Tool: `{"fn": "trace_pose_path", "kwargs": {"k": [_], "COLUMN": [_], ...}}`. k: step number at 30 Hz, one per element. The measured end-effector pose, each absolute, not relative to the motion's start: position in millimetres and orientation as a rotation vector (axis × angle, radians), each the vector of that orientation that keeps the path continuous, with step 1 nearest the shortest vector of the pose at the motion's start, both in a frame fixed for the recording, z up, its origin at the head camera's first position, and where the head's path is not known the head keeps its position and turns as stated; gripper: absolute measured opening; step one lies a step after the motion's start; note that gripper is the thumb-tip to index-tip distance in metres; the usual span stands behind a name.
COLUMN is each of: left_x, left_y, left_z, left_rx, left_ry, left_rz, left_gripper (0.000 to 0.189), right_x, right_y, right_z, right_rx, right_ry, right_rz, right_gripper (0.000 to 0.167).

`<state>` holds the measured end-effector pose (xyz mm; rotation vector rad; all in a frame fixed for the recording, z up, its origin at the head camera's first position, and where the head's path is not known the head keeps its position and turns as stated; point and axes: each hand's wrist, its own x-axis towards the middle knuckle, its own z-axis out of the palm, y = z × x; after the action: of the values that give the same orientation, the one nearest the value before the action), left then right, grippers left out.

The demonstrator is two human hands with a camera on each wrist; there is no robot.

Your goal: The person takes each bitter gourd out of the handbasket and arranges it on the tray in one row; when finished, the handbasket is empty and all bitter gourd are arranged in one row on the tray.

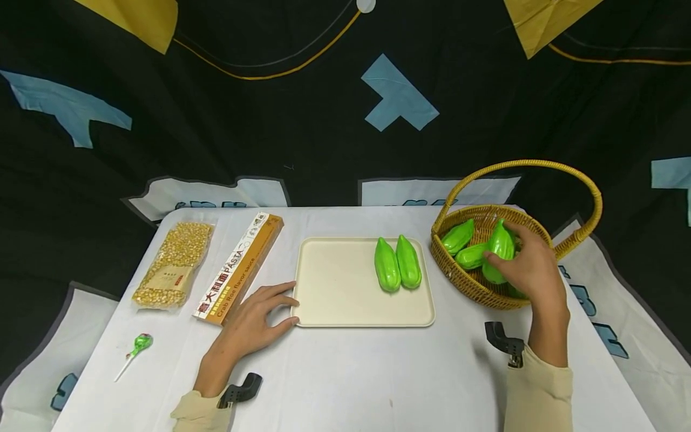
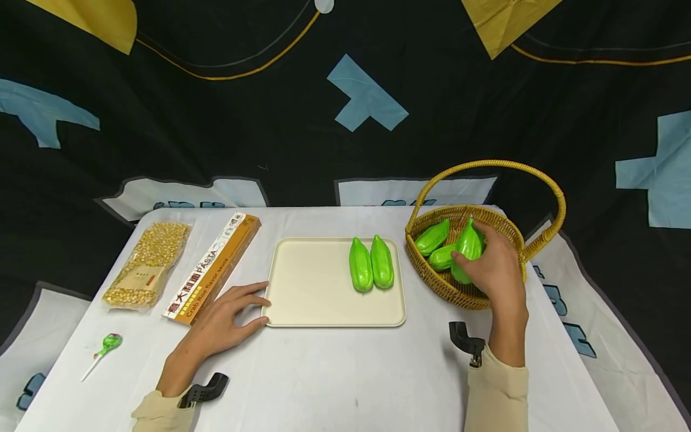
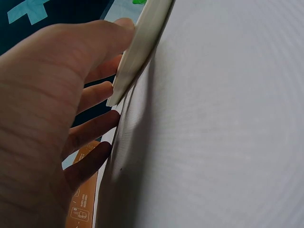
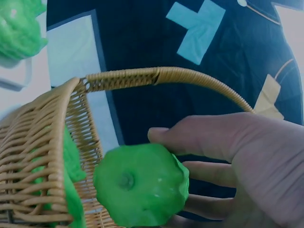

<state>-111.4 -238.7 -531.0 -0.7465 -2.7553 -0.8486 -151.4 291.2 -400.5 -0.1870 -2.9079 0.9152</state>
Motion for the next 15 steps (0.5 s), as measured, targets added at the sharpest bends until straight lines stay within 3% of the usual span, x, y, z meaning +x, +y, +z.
{"fn": "trace_pose_path", "kwargs": {"k": [15], "left_x": [-111.2], "left_y": [-238.8], "left_z": [-531.8], "left_rx": [-0.741], "left_ry": [-2.761], "left_rz": [-0.851], "left_gripper": [0.029], "right_x": [-142.9], "right_y": [272.3], "right_z": [-382.8], "right_rx": [0.003], "right_ry": [-2.896], "right_rz": [0.968], "right_gripper": [0.085]}}
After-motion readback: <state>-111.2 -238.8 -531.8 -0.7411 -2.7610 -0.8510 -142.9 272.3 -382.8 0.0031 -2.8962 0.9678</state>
